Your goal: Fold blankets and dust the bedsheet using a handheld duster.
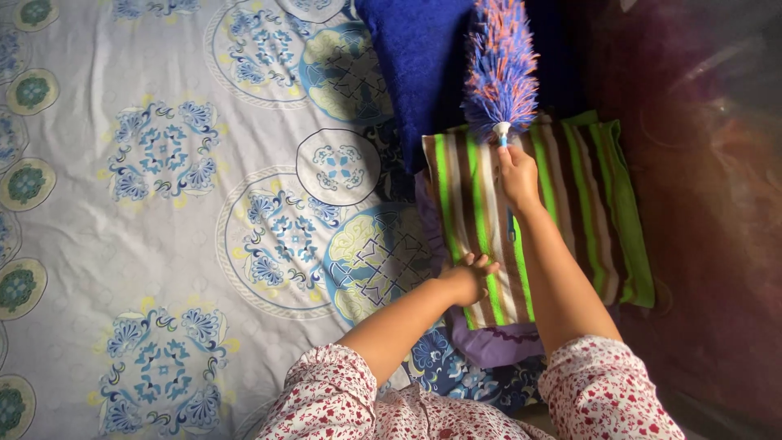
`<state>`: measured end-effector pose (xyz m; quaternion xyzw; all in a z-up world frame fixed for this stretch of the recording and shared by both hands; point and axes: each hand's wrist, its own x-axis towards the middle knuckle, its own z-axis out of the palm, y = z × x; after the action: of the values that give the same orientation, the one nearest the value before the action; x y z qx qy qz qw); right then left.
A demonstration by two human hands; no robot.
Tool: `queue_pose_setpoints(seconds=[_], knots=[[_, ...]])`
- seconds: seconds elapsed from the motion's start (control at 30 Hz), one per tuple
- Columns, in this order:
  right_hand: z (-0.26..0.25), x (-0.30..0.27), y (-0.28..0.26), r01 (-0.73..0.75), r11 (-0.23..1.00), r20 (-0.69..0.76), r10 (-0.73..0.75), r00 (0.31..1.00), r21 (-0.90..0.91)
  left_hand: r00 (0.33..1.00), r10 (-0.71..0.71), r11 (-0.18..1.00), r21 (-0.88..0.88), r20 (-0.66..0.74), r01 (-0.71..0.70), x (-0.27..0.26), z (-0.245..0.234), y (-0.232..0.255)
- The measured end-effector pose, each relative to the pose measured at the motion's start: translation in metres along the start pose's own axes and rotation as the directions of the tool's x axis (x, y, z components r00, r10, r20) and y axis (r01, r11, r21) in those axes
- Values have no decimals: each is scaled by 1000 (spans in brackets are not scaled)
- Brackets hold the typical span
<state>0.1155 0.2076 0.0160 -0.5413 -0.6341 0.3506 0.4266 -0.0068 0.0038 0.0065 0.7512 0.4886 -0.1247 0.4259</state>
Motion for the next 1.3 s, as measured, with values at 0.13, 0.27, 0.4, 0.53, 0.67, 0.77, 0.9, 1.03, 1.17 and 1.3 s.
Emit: queue_pose_setpoints(seconds=[0.13,0.27,0.4,0.53,0.67,0.77,0.9,1.03,1.17,1.3], knots=[[-43,-44,-63,-343,816,91,341,936,465,1000,3,1000,12,-18,-2,-4,4,1],[-85,-75,-59,23,923,-268,88,959,385,996,2,998,-64,-91,-8,-6,16,-2],[-117,-103,-87,-58,870,-406,286,868,489,979,6,986,-163,-204,-40,-10,27,13],[-116,-125,-28,43,937,-481,139,866,348,942,141,923,-303,-304,-236,1,56,39],[-116,-158,-29,-82,938,-458,239,856,337,930,219,865,-384,-294,-325,-46,46,75],[-129,-181,-41,-49,927,-484,238,842,372,882,311,828,-354,-355,-434,-42,71,62],[-149,-211,-80,13,852,-510,301,806,523,882,317,810,-384,-349,-443,-64,73,62],[-146,-238,-116,69,820,-545,313,778,568,848,336,776,-390,-410,-496,-74,83,82],[-136,-266,-147,76,710,-502,414,759,700,812,388,556,-591,-437,-584,-104,77,112],[-129,-291,-151,82,624,-424,423,801,777,804,463,175,-850,-374,-496,-96,100,120]])
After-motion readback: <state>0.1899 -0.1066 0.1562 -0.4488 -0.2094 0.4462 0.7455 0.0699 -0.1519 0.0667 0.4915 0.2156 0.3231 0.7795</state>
